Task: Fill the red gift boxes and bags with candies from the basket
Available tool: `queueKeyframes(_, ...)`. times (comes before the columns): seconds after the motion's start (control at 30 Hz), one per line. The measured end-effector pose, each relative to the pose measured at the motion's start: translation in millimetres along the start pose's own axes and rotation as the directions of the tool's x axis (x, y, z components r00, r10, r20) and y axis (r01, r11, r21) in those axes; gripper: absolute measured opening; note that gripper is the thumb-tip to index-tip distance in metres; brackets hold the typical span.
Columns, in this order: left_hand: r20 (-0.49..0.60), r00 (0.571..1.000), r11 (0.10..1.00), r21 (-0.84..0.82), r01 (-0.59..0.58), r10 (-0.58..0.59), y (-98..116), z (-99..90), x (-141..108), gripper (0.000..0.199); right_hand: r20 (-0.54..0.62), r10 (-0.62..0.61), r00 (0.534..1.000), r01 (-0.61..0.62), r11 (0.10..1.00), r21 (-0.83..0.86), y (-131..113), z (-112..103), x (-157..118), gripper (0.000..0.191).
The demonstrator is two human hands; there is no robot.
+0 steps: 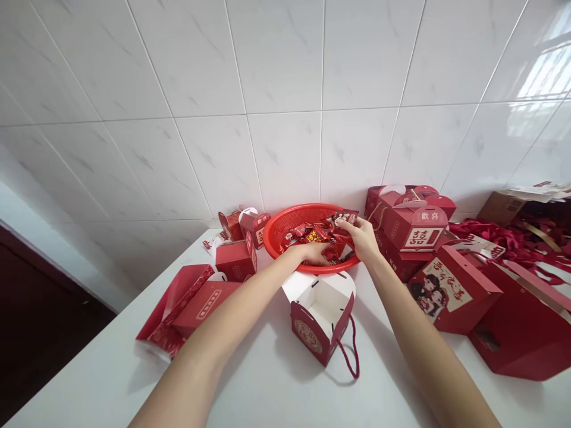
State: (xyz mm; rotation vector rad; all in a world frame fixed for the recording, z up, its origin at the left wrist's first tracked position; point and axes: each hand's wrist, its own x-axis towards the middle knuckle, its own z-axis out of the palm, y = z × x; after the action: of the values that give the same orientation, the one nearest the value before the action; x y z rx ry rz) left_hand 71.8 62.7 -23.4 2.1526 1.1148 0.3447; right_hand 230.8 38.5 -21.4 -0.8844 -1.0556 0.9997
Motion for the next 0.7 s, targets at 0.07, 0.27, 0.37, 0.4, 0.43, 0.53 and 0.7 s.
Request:
queueKeyframes(0.07,0.079,0.995,0.998,0.030,0.053,-0.055,-0.4,-2.0,0.6,0.042,0.000,-0.003,1.000,0.003,1.000,-0.008,-0.3,0.4,-0.4,0.030)
queueKeyframes(0.27,0.048,0.997,0.998,0.025,0.063,-0.065,-6.7,-3.7,6.2,0.026,0.003,-0.018,1.000,0.018,0.999,-0.028,-0.8,0.7,0.0,0.026)
queueKeyframes(0.37,0.080,0.993,0.996,-0.019,0.092,-0.090,-7.8,-2.2,7.7,0.023,0.005,-0.012,1.000,0.012,0.999,-0.042,0.1,0.1,0.8,0.027)
queueKeyframes(0.4,0.094,0.991,0.994,-0.028,0.103,-0.100,-7.9,-1.7,7.9,0.022,0.005,-0.011,1.000,0.011,0.999,-0.046,0.4,0.0,0.9,0.027)
queueKeyframes(0.43,0.106,0.989,0.993,-0.033,0.110,-0.106,-7.7,-1.3,7.9,0.021,0.005,-0.011,1.000,0.012,0.999,-0.049,0.6,-0.1,0.9,0.027)
queueKeyframes(0.53,0.124,0.985,0.992,-0.034,0.122,-0.117,-5.5,-1.0,6.2,0.016,0.005,-0.017,1.000,0.017,0.998,-0.053,0.3,0.2,0.0,0.027)
queueKeyframes(0.7,0.135,0.984,0.992,-0.027,0.122,-0.118,0.3,-1.9,0.5,0.007,0.003,-0.013,1.000,0.013,0.999,-0.049,-1.5,1.6,-2.8,0.028)
